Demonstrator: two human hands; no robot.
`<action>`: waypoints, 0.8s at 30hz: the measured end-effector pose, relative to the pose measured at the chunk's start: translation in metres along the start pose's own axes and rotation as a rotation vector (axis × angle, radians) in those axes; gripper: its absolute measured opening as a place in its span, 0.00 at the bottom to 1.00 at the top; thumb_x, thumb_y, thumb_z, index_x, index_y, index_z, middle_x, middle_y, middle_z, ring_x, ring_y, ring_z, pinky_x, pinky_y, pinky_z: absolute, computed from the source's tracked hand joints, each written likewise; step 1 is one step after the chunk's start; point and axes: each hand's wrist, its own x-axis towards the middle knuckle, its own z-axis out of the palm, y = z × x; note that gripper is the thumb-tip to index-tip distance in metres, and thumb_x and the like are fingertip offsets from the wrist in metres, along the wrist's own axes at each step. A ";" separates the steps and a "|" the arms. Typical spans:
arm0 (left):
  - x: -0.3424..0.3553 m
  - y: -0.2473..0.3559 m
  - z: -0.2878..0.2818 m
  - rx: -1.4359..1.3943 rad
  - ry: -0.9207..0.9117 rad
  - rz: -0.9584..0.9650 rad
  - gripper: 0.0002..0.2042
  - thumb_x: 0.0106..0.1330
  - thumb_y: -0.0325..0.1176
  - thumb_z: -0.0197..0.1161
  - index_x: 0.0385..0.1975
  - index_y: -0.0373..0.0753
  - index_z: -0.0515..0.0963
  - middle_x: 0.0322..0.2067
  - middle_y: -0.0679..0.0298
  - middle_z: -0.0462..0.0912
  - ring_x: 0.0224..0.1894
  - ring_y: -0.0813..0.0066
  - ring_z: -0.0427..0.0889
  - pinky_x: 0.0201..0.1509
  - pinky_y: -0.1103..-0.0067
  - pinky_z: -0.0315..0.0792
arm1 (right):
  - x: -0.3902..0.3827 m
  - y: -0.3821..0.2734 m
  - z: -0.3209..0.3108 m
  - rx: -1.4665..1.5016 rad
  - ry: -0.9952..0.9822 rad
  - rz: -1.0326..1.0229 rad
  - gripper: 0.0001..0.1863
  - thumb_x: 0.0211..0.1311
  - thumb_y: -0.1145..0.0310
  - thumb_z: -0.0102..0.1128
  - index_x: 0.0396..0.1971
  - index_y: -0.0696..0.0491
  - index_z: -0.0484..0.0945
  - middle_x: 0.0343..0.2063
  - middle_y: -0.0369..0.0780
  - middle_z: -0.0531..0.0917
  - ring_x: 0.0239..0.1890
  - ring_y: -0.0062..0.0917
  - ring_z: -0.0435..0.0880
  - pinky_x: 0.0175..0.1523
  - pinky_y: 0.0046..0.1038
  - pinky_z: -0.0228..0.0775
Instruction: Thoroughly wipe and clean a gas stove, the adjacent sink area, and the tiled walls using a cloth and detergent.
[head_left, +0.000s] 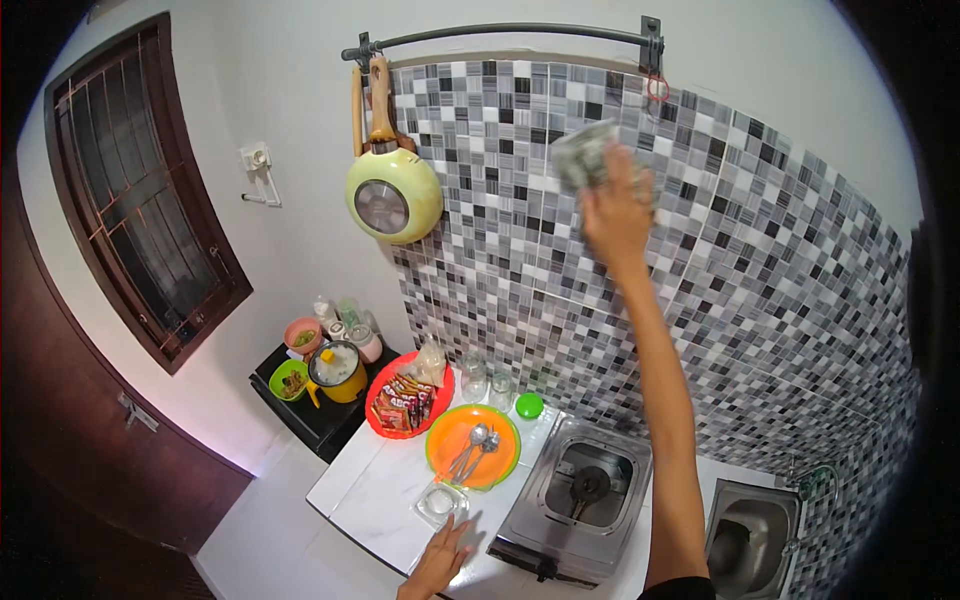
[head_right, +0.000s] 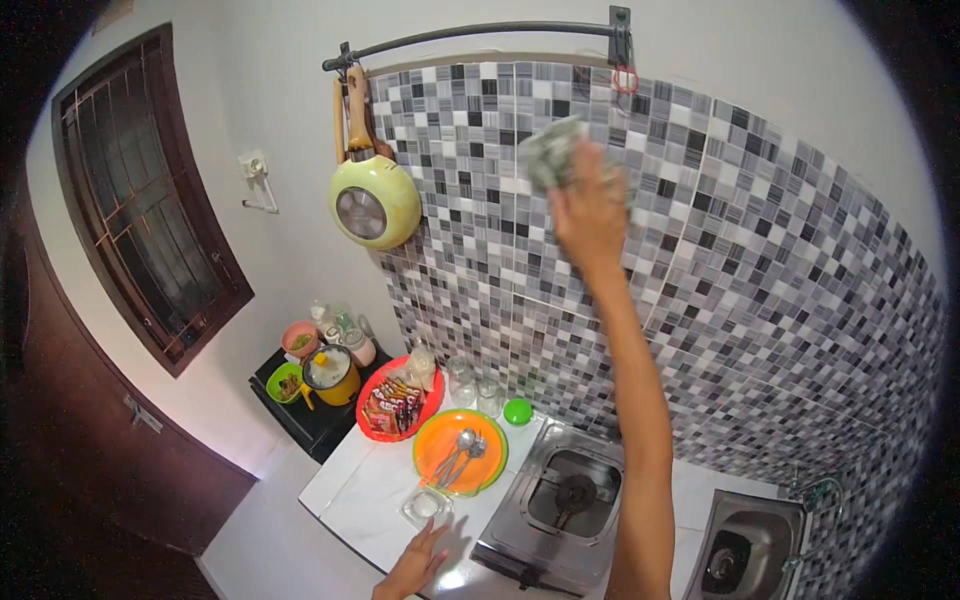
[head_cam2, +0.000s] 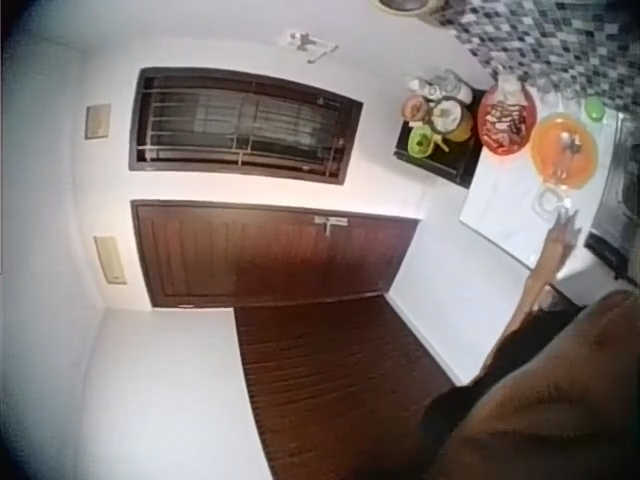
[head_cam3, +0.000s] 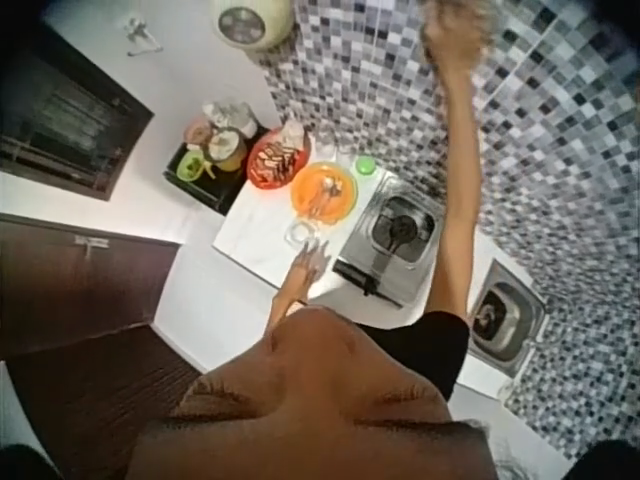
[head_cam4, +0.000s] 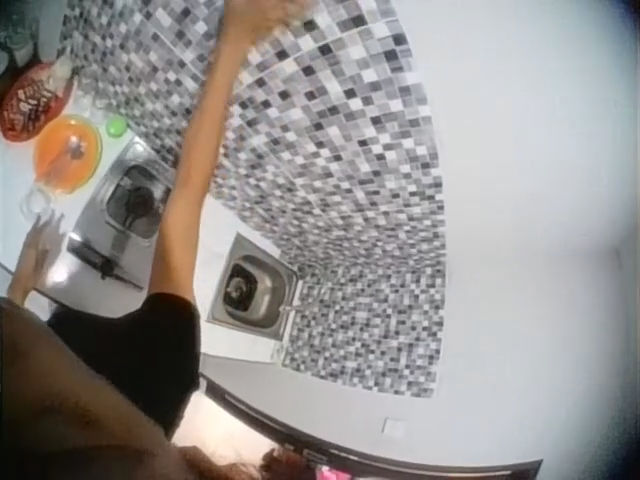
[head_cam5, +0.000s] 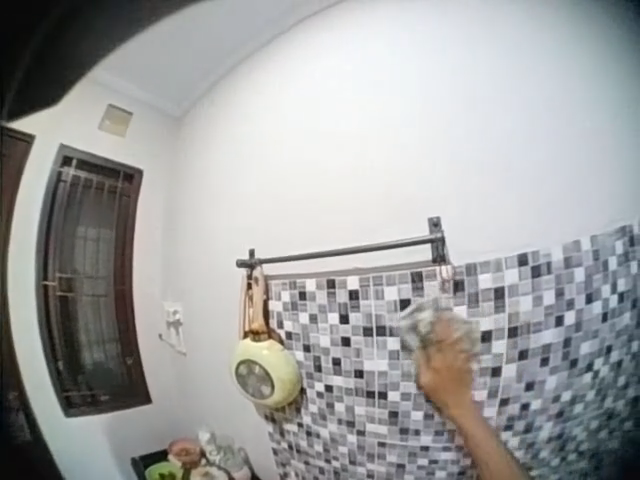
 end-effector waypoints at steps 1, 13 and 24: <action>0.001 0.006 -0.007 0.481 -0.032 -0.007 0.29 0.77 0.40 0.58 0.75 0.39 0.62 0.75 0.33 0.52 0.74 0.35 0.62 0.77 0.55 0.60 | -0.023 -0.011 0.011 0.098 -0.203 0.013 0.33 0.74 0.53 0.55 0.76 0.47 0.65 0.80 0.38 0.57 0.81 0.33 0.53 0.84 0.45 0.38; 0.016 0.025 -0.063 0.401 0.067 0.124 0.27 0.77 0.39 0.58 0.72 0.37 0.66 0.74 0.32 0.55 0.72 0.32 0.63 0.76 0.56 0.60 | -0.305 0.070 -0.094 0.180 -1.194 -0.474 0.40 0.68 0.63 0.60 0.79 0.35 0.57 0.82 0.25 0.48 0.80 0.18 0.55 0.49 0.25 0.80; 0.016 -0.123 -0.137 0.800 0.093 -0.454 0.27 0.75 0.40 0.57 0.72 0.41 0.65 0.76 0.44 0.57 0.73 0.35 0.62 0.71 0.30 0.51 | -0.090 0.120 -0.104 -0.218 -0.143 0.053 0.28 0.76 0.47 0.54 0.72 0.36 0.72 0.81 0.37 0.54 0.82 0.36 0.48 0.81 0.52 0.39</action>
